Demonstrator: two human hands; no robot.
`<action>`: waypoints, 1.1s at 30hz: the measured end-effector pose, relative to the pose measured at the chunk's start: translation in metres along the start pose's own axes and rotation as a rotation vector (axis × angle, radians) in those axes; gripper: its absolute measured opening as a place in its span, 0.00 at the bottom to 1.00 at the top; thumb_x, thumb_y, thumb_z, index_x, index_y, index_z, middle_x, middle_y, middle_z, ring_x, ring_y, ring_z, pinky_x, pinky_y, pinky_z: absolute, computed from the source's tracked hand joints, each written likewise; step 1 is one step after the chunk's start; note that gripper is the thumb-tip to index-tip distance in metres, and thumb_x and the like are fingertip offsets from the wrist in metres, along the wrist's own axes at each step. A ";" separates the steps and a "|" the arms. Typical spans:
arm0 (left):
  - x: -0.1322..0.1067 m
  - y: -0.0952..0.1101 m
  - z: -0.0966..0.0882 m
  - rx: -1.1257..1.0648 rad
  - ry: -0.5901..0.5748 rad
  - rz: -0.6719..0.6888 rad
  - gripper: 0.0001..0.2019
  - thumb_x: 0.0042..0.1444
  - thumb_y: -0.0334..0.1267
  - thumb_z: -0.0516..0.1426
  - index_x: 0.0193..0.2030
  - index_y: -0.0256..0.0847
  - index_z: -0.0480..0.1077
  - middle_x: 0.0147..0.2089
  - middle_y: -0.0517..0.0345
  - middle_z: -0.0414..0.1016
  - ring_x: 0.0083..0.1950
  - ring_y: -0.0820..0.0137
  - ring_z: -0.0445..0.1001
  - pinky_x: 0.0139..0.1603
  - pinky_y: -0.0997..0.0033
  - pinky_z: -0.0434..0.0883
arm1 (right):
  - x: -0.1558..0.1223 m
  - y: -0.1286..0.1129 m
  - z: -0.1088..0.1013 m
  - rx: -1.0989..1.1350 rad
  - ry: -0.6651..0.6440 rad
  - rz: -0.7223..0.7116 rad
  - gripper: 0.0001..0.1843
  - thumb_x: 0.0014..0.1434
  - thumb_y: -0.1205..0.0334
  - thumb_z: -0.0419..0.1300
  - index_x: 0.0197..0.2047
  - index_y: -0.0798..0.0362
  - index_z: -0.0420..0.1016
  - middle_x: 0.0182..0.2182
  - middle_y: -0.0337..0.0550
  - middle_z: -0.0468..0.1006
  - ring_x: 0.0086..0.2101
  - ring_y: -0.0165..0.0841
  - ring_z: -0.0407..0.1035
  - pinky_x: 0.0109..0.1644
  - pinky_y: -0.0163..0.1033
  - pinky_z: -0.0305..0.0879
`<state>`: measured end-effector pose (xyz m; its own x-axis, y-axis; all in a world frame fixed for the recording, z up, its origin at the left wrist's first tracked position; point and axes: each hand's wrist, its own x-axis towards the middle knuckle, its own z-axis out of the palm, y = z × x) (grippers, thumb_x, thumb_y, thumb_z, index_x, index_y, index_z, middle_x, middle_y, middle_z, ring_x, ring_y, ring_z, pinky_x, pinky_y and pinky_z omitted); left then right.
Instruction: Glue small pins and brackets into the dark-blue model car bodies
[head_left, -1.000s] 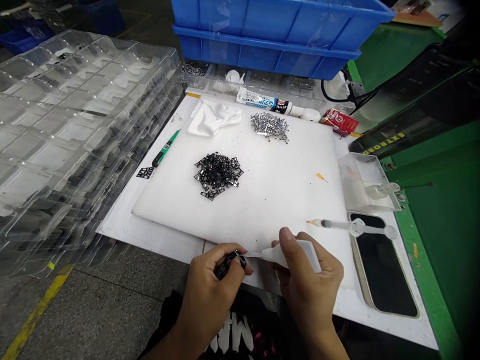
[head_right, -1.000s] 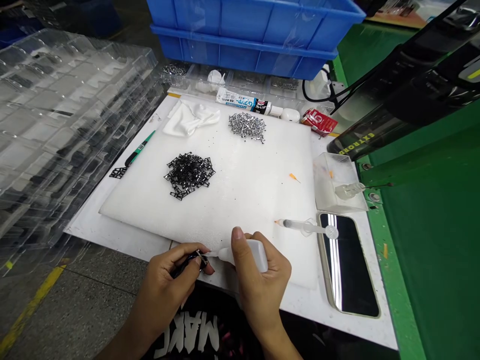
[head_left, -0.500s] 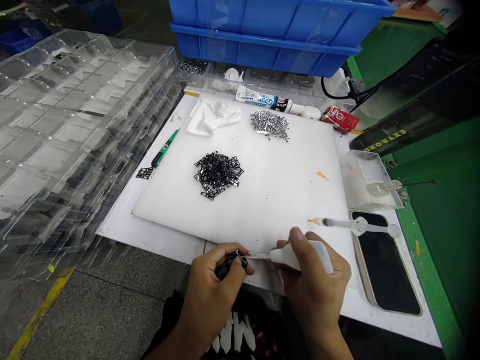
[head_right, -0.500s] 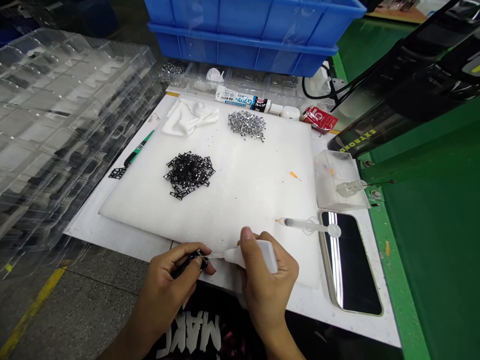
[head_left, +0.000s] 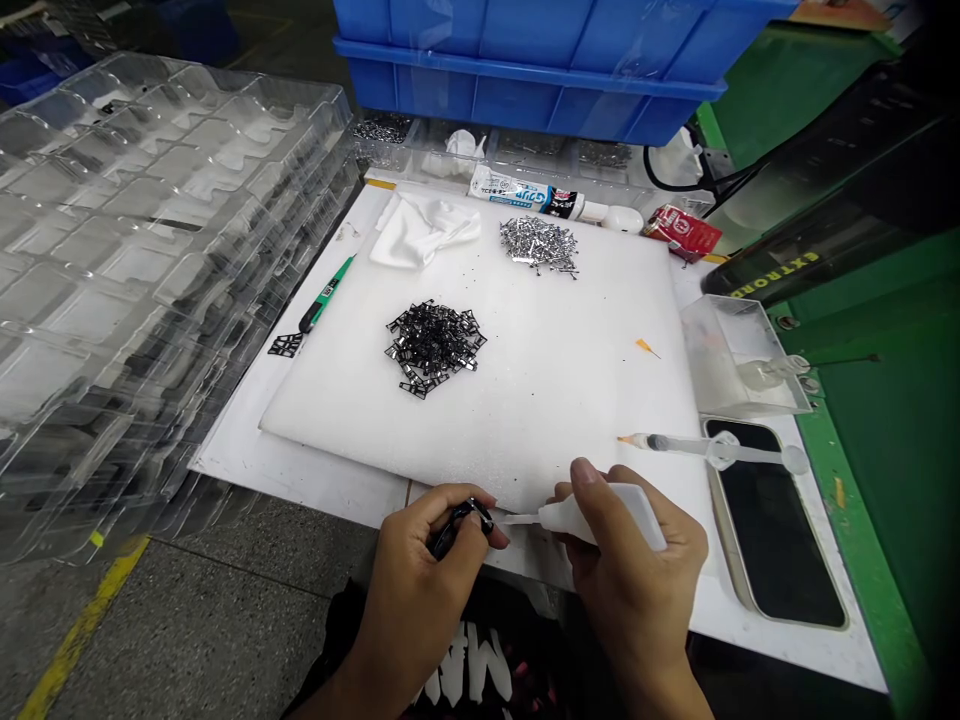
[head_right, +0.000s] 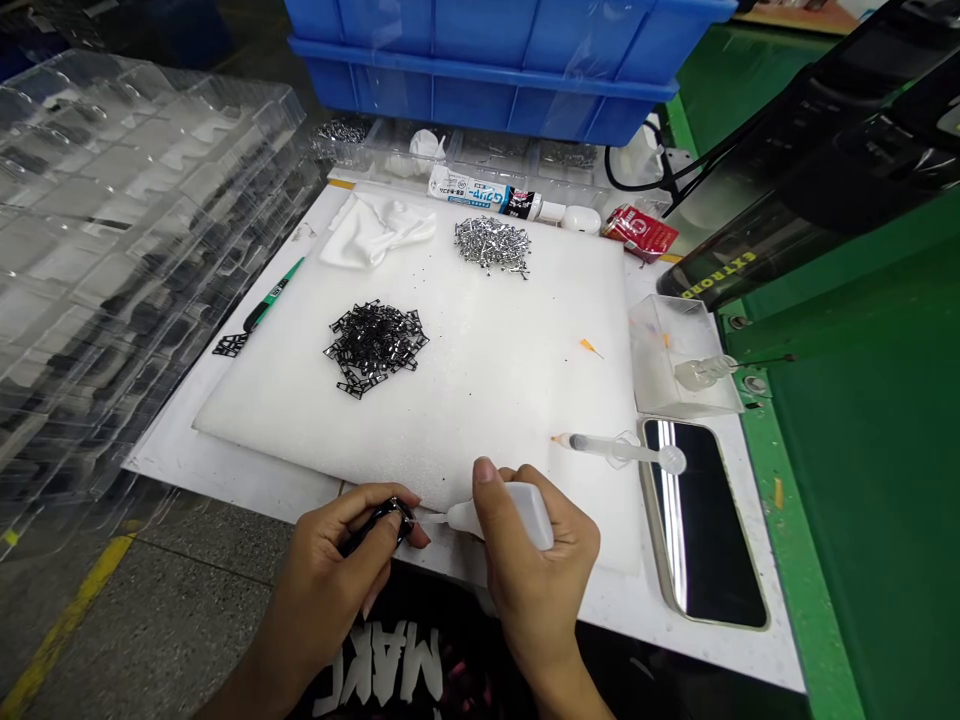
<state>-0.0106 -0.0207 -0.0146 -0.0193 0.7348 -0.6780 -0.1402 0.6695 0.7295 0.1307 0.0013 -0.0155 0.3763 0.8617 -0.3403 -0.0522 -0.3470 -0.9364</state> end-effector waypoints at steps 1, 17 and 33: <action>0.000 0.000 0.000 0.001 0.001 -0.002 0.10 0.61 0.43 0.59 0.43 0.41 0.78 0.35 0.57 0.81 0.19 0.84 0.59 0.20 0.83 0.59 | 0.000 -0.001 0.001 -0.006 0.001 -0.001 0.26 0.50 0.49 0.74 0.20 0.56 0.65 0.19 0.37 0.66 0.18 0.25 0.57 0.18 0.33 0.50; 0.000 -0.001 0.000 -0.019 0.000 0.014 0.12 0.61 0.44 0.58 0.43 0.39 0.78 0.35 0.54 0.82 0.19 0.83 0.58 0.21 0.82 0.59 | 0.021 -0.008 0.004 0.142 -0.141 -0.122 0.16 0.64 0.46 0.64 0.39 0.50 0.70 0.17 0.29 0.58 0.15 0.25 0.55 0.18 0.31 0.57; -0.008 -0.019 -0.029 0.911 -0.561 1.526 0.15 0.62 0.27 0.58 0.55 0.34 0.77 0.53 0.41 0.82 0.66 0.55 0.74 0.69 0.55 0.72 | -0.025 -0.032 -0.041 -0.510 -0.505 -0.443 0.09 0.69 0.59 0.61 0.48 0.43 0.81 0.42 0.39 0.82 0.41 0.32 0.78 0.46 0.32 0.76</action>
<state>-0.0365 -0.0428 -0.0255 0.7122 0.4995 0.4932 0.1915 -0.8142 0.5481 0.1604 -0.0245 0.0263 -0.2017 0.9775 -0.0620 0.4729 0.0418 -0.8801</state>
